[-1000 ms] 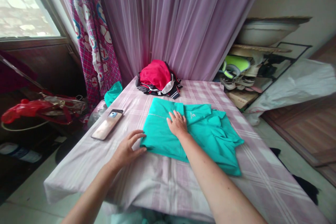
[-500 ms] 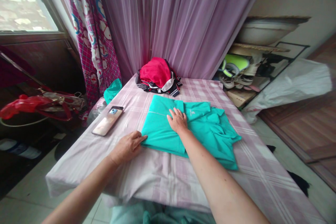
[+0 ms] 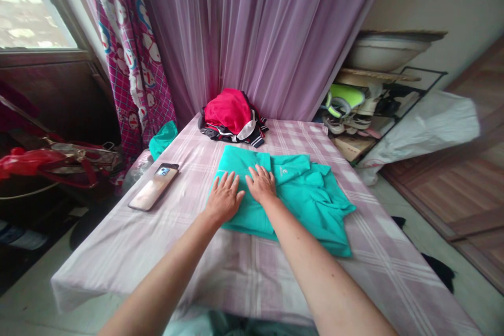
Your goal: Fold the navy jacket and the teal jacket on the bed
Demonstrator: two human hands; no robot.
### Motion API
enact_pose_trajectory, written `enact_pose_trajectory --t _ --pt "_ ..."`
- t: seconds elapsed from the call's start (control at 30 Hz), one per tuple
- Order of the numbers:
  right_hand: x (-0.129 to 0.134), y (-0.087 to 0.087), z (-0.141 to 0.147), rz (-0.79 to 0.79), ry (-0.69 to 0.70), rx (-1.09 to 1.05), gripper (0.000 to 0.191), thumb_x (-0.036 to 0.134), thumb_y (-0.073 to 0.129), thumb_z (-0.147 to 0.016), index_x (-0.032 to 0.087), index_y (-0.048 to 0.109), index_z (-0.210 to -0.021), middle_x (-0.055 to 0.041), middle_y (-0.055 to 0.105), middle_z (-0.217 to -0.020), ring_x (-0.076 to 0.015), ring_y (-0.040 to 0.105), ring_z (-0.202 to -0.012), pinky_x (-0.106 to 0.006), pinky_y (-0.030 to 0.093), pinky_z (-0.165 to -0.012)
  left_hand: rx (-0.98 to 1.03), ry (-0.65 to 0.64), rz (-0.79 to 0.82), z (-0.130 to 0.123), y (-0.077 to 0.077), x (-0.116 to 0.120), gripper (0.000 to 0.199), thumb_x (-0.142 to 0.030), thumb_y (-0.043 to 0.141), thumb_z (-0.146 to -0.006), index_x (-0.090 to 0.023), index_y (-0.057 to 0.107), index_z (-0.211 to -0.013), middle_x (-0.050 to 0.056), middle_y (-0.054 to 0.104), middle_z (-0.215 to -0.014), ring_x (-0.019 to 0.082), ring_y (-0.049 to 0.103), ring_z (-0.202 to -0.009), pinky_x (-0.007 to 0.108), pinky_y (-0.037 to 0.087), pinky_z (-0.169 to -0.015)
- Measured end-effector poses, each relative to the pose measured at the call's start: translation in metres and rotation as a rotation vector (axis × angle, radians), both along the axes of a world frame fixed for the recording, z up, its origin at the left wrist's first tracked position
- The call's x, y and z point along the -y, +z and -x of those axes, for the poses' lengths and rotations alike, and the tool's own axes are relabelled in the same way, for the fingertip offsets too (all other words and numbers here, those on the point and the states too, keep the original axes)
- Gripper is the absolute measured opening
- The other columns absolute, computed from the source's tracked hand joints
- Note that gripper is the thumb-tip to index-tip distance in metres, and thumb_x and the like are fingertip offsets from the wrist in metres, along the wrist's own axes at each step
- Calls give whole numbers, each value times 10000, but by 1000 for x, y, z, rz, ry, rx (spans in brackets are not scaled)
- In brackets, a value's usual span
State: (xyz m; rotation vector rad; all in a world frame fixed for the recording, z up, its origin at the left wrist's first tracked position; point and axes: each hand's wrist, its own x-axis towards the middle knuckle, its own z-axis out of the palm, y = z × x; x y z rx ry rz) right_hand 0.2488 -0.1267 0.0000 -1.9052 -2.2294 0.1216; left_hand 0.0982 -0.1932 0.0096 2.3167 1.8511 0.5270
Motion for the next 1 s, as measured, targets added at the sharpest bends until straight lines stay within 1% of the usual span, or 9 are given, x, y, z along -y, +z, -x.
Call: enact_pose_trajectory --t 0.1,0.2,0.3,0.4,0.6,0.77,0.83,0.9,1.0 --pt "-1 -1 -1 3 7 -15 530 439 292 -1014 277 462 -1489 -53 368 -1603 -220 294 -1469 -459 212 -1187 8 1 46 -2 -17 0 581 -455 440 -960 -225 438 -1493 92 391 -1590 310 292 -1490 524 181 -1227" --pt "-1 1 -1 5 13 -41 530 434 290 -1018 272 454 -1496 -61 361 -1606 -221 293 -1471 -465 209 -1189 16 4 36 1 -22 1 586 -466 445 -954 -231 443 -1491 86 383 -1594 314 292 -1490 520 179 -1229" --pt "4 5 -1 -20 18 -46 535 433 306 -1019 250 449 -1500 -84 347 -1611 -236 282 -1476 -470 188 -1194 -3 12 53 1 -21 1 591 -469 451 -951 -227 446 -1489 86 383 -1594 313 295 -1489 514 182 -1228" --pt "13 7 -7 -64 38 -37 544 443 329 -1017 251 421 -1517 -93 309 -1627 -249 238 -1494 -491 151 -1200 -25 18 65 0 -19 0 596 -470 446 -952 -212 445 -1489 95 382 -1593 315 293 -1489 517 188 -1224" --pt "24 0 -24 62 21 -55 549 467 312 -1018 282 392 -1529 -75 292 -1635 -240 241 -1497 -526 182 -1189 -53 10 56 -1 -21 0 601 -475 437 -953 -203 443 -1490 104 381 -1592 325 295 -1487 534 191 -1218" --pt "26 -1 -23 48 22 -72 550 456 319 -1016 266 396 -1527 -80 296 -1632 -238 235 -1500 -527 188 -1192 -107 17 61 -1 -19 0 600 -477 426 -961 -203 436 -1495 100 379 -1593 319 299 -1486 524 214 -1216" --pt "26 2 -24 47 34 -72 547 455 334 -1013 260 412 -1518 -91 317 -1623 -247 256 -1492 -531 207 -1183 -154 16 53 -1 -17 0 600 -479 404 -971 -196 427 -1500 101 379 -1592 313 304 -1485 521 230 -1211" --pt "25 5 -30 36 61 -72 524 449 345 -1010 261 463 -1485 -99 365 -1599 -252 303 -1471 -528 230 -1172 -208 16 41 -1 -16 1 601 -475 377 -984 -185 411 -1509 103 379 -1593 303 306 -1485 514 244 -1208" --pt "18 10 -53 -10 40 -77 486 429 358 -1005 257 536 -1423 -108 448 -1547 -253 384 -1423 -501 270 -1156 -274 19 23 -2 -17 2 600 -469 355 -995 -180 394 -1519 105 380 -1592 293 313 -1483 503 263 -1205"
